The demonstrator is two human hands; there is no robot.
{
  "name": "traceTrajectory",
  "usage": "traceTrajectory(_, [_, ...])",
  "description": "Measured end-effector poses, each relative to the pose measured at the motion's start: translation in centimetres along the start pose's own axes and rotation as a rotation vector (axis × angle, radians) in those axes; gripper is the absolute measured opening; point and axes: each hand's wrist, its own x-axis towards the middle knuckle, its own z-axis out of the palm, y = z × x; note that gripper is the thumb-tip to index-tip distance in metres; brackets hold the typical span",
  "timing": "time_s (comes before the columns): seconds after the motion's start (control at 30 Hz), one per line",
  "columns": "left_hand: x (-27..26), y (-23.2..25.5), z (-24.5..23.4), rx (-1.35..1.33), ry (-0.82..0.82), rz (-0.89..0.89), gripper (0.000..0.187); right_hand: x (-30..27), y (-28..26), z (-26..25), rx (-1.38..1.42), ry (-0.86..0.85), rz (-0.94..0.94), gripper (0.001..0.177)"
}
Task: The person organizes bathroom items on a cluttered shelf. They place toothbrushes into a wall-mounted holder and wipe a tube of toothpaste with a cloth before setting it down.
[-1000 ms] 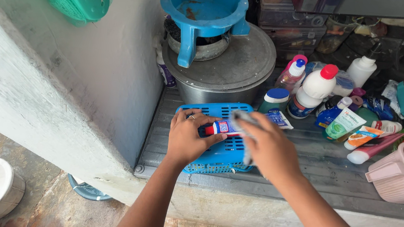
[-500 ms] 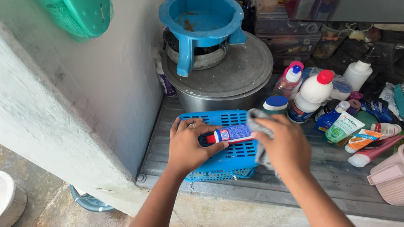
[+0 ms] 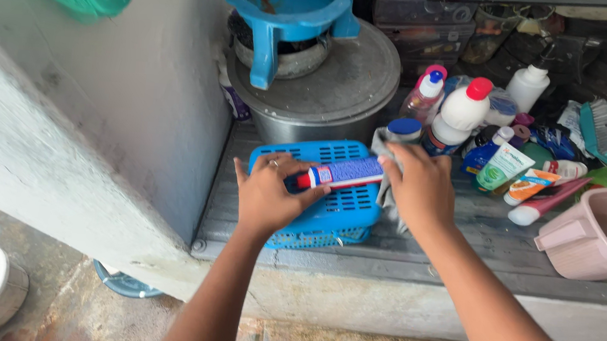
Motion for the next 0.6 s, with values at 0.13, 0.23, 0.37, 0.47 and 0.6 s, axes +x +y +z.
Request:
traceTrajectory(0.13, [0.1, 0.1, -0.1, 0.016, 0.018, 0.030, 0.051, -0.9, -2.3, 1.5, 0.011, -0.013, -0.141, 0.029])
traceTrajectory(0.23, [-0.1, 0.0, -0.1, 0.024, 0.022, 0.067, 0.052, -2.4, -3.8, 2.7, 0.079, 0.036, -0.337, 0.031])
traceTrajectory(0.37, [-0.2, -0.1, -0.1, 0.008, 0.031, 0.109, 0.047, -2.1, -1.6, 1.8, 0.061, 0.048, -0.134, 0.026])
traceTrajectory(0.47, [0.1, 0.0, -0.1, -0.018, 0.034, 0.144, 0.045, -0.8, -1.0, 1.1, -0.022, 0.096, 0.020, 0.024])
traceTrajectory(0.6, [0.2, -0.4, 0.0, -0.052, 0.039, 0.167, 0.043, -0.6, -4.3, 2.5, 0.043, 0.073, -0.148, 0.021])
